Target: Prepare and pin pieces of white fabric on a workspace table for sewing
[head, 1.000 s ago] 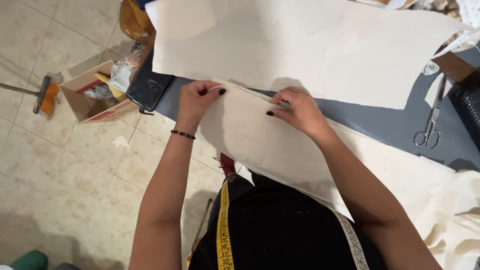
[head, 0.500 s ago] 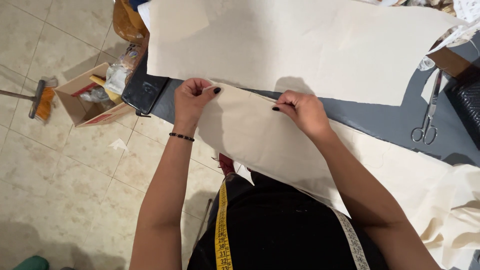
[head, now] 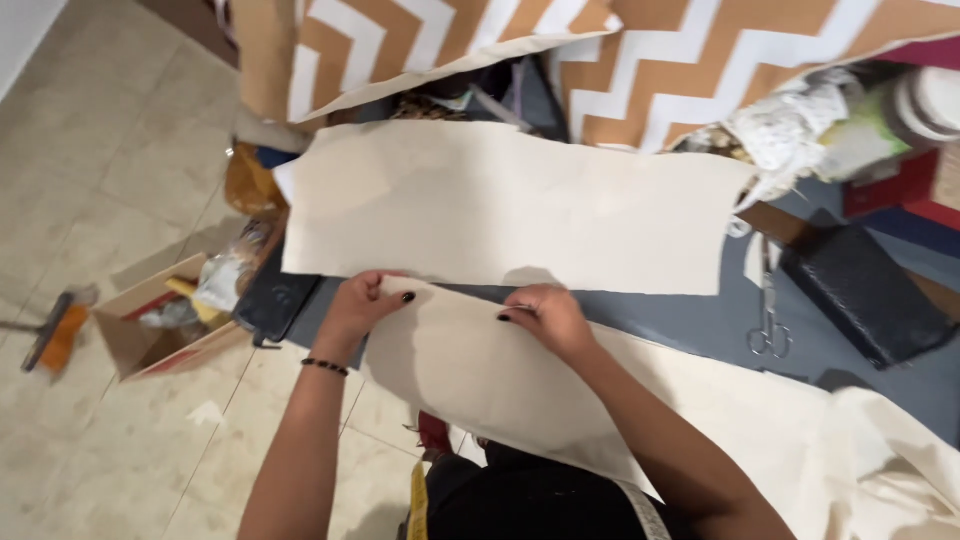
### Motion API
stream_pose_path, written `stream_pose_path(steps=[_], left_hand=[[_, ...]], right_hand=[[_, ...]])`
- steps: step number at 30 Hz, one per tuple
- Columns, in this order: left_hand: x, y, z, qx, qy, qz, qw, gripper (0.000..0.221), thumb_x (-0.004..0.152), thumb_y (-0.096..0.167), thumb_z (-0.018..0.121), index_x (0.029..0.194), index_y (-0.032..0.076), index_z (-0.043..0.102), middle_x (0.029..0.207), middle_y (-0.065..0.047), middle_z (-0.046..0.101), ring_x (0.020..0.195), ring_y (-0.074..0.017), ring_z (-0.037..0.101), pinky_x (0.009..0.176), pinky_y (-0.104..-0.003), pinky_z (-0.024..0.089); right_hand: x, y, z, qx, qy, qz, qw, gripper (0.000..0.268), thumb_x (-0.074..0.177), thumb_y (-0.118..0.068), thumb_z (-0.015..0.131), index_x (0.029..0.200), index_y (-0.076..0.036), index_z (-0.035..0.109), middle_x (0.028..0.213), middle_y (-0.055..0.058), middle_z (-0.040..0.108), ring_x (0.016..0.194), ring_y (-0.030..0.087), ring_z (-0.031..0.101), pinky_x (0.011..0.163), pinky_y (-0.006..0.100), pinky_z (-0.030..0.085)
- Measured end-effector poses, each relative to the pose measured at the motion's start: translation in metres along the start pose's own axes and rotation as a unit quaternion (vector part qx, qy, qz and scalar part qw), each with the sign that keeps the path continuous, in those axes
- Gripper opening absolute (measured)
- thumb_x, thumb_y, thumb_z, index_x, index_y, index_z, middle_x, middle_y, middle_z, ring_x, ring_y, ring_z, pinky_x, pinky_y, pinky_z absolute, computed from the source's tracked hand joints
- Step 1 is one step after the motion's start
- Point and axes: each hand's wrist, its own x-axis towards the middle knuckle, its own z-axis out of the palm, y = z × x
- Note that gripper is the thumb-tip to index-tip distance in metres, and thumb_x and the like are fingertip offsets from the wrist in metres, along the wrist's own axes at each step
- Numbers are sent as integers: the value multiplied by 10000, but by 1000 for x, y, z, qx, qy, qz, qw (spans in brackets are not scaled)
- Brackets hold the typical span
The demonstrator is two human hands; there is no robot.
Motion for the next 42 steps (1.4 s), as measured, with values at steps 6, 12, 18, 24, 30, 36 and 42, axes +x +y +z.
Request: stream_pose_path(steps=[6, 12, 18, 24, 30, 36, 42], left_hand=[[18, -14, -6, 131, -69, 2, 989, 391, 809, 96, 856, 1164, -32, 755, 926, -176, 745, 797, -218, 652, 717, -397, 578], [0, -10, 2, 91, 14, -23, 995, 255, 824, 86, 854, 1040, -10, 757, 771, -150, 745, 638, -211, 696, 592, -343, 574], [2, -7, 9, 95, 6, -19, 995, 264, 803, 96, 877, 1014, -10, 759, 740, -155, 745, 611, -217, 705, 569, -348, 584], [-2, -2, 9, 97, 6, -7, 995, 280, 796, 86, 878, 1029, -20, 764, 746, -147, 740, 622, -200, 664, 603, -349, 573], [8, -13, 0, 110, -9, -11, 994, 303, 808, 126, 876, 1051, -16, 764, 737, -147, 740, 603, -190, 657, 570, -346, 562], [8, -15, 3, 81, -5, -26, 996, 270, 828, 118, 868, 1053, 12, 763, 740, -124, 733, 583, -186, 656, 556, -310, 554], [11, -14, 1, 88, 0, -22, 996, 308, 830, 142, 869, 1079, 6, 749, 732, -134, 716, 575, -202, 653, 539, -319, 558]], right_hand=[[-5, 16, 9, -37, 63, -58, 996, 83, 931, -285, 750, 998, -239, 733, 984, -11, 778, 986, 266, 731, 857, 425, 577], [-5, 15, 8, -44, 30, -38, 998, 112, 931, -304, 748, 1030, -264, 711, 952, -53, 759, 993, 221, 724, 879, 387, 521], [5, 0, -44, 46, 89, -7, 995, 337, 864, -166, 787, 1191, -178, 705, 1132, 85, 750, 1011, 327, 716, 872, 456, 583], [9, 154, -156, -216, 515, 30, 829, 973, 779, -287, 1003, 1505, 16, 431, 1476, 343, 440, 1339, 575, 392, 1100, 670, 331], [-14, 164, -193, -436, 334, -4, 836, 174, 946, -508, 790, 995, -351, 733, 1210, -103, 624, 1101, 206, 641, 1017, 448, 336], [-53, 130, -103, -357, -8, -140, 924, 265, 797, -333, 690, 1001, -182, 614, 1374, 33, 604, 1266, 201, 603, 1140, 527, 360], [-56, 84, -124, -249, -5, 20, 968, 238, 873, -409, 705, 1040, -247, 652, 1389, -17, 630, 1259, 285, 632, 1170, 549, 378]])
